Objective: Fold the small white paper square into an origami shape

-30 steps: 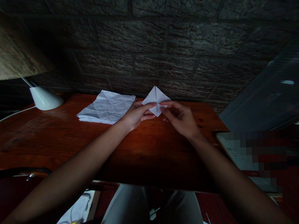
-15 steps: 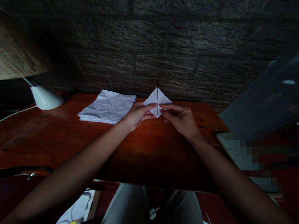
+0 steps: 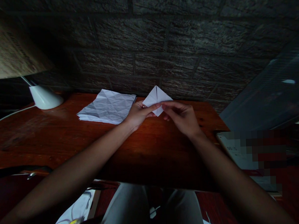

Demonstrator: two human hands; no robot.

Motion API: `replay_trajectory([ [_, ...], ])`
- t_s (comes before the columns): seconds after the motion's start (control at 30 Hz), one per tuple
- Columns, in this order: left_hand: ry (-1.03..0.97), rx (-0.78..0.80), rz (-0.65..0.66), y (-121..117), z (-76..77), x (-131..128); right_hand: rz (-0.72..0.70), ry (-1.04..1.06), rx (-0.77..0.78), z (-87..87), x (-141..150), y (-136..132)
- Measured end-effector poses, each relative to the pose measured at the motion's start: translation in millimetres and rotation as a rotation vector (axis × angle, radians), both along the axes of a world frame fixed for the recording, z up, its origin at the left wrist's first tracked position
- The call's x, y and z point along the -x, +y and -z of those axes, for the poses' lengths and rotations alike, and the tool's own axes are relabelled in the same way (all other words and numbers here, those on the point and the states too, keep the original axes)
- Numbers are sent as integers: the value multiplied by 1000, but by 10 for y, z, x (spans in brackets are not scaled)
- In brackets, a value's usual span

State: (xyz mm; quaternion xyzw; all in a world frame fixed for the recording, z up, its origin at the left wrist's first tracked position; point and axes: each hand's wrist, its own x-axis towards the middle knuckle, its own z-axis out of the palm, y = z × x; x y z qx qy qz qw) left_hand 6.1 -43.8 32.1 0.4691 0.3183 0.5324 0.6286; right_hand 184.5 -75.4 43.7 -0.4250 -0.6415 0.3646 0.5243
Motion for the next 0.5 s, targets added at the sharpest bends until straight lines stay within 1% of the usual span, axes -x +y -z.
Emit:
replay_trajectory([
  [0.17,1,-10,-10,14,29,-5,0,106,80,-7,-5,23],
  [0.37,-6,-3,-13,10,32,1,54,242,197,-43,-14,45],
  [0.5,-28,18,2,2,4,3,-21,259,284,-69,-27,25],
])
